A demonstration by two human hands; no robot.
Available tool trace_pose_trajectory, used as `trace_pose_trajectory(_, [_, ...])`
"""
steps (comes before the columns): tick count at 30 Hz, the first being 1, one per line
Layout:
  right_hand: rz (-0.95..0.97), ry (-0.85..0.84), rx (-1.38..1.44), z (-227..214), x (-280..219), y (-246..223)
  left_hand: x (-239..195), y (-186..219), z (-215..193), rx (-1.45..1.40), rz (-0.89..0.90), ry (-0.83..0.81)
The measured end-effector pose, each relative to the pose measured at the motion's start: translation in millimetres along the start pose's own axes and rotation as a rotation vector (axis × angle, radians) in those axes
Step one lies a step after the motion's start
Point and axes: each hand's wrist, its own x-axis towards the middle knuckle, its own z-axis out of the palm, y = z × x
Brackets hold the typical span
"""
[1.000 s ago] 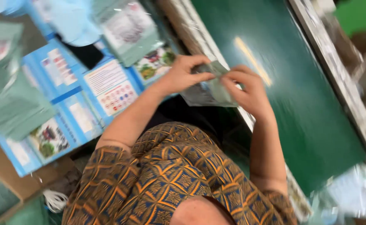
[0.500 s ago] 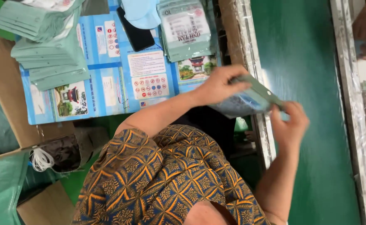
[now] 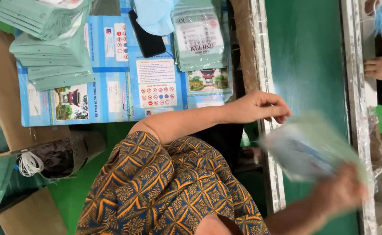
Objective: Packing blue face masks into individual plastic bags on a conveyor belt.
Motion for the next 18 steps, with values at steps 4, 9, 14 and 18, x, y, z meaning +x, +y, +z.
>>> trace_pose_trajectory(4, [0.093, -0.019, 0.087, -51.2, -21.1, 50.6, -4.6, 8.2, -73.2, 0.377, 0.201, 0.212])
trace_pose_trajectory(9, [0.269, -0.027, 0.217, -82.8, 0.0, -4.2, -54.6, 34.9, -218.0, 1.381, -0.236, 0.784])
trace_pose_trajectory(14, [0.439, -0.023, 0.349, -60.9, 80.3, -116.8, -90.6, 49.3, -296.4, 1.683, -0.397, 0.922])
trace_pose_trajectory(18, [0.148, -0.235, -0.140, -21.0, 134.0, -176.5, -95.4, 9.4, -357.8, 1.730, -0.214, 0.959])
